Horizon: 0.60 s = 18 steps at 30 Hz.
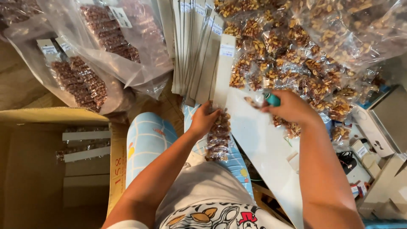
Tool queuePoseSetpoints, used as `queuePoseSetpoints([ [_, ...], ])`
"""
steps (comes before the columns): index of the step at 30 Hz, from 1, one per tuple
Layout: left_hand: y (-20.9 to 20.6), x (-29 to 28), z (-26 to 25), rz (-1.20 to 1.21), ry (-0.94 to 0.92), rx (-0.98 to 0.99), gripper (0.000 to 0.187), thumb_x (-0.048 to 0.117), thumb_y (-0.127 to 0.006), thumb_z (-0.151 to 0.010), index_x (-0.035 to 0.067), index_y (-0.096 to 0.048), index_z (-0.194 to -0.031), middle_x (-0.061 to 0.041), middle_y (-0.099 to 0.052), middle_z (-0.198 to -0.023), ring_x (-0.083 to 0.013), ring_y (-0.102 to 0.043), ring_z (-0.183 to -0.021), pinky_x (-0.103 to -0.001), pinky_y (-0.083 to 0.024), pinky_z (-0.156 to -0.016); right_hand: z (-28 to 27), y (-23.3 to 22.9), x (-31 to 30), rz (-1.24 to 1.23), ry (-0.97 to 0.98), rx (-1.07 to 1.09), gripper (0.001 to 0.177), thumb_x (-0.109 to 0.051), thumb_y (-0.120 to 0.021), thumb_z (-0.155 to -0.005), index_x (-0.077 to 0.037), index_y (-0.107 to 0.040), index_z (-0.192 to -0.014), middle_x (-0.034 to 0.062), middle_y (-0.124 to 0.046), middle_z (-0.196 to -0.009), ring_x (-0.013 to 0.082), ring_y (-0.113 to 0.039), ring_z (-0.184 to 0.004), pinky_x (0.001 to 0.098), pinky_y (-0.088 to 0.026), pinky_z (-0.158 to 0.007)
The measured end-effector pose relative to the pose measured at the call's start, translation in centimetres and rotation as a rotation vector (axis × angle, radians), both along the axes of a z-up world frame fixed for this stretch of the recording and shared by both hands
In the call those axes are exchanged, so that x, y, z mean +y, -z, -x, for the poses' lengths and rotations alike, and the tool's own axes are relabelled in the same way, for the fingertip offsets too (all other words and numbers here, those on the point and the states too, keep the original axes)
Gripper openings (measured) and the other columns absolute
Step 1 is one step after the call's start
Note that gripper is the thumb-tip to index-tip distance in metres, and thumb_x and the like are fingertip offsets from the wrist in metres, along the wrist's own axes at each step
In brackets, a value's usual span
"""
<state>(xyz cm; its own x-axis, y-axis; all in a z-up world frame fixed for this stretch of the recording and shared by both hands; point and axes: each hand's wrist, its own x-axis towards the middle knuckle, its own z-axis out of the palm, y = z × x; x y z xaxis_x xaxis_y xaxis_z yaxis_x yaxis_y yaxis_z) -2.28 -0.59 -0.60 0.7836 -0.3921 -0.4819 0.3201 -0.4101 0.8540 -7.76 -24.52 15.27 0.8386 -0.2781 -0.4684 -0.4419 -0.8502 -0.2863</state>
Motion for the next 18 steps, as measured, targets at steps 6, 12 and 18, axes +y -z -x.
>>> queuePoseSetpoints([
  [6,1.6,-1.6,0.6,0.524,-0.168,0.186,0.014,0.018,-0.072,-0.092,0.012,-0.071,-0.105,-0.002,-0.059,-0.060,-0.0116,-0.056,-0.052,-0.023,-0.046,-0.039,0.8,4.2,2.8,-0.778,0.086,-0.160,0.031,-0.007,-0.085,-0.078,0.006,-0.072,-0.103,0.0136,-0.075,-0.084,0.0196,-0.071,-0.070,0.0360,-0.062,-0.072],
  [12,1.8,-1.4,1.8,0.729,-0.247,0.113,0.045,0.045,-0.050,-0.109,0.008,-0.075,-0.108,-0.008,-0.068,-0.103,-0.0171,-0.054,-0.103,-0.041,-0.044,-0.106,-0.1,11.2,4.0,-0.581,0.283,-0.416,0.028,-0.025,-0.093,-0.078,-0.010,-0.074,-0.092,0.0052,-0.070,-0.071,0.0154,-0.067,-0.065,0.0296,-0.054,-0.068],
  [18,-0.9,-1.1,2.3,0.495,-0.130,-0.172,0.033,0.026,-0.061,-0.105,0.004,-0.069,-0.127,-0.021,-0.071,-0.125,-0.0302,-0.062,-0.125,-0.049,-0.047,-0.108,-0.9,9.8,4.8,-0.546,0.336,-0.442,0.031,-0.035,-0.092,-0.080,-0.015,-0.073,-0.094,0.0024,-0.069,-0.072,0.0146,-0.065,-0.067,0.0288,-0.051,-0.069],
])
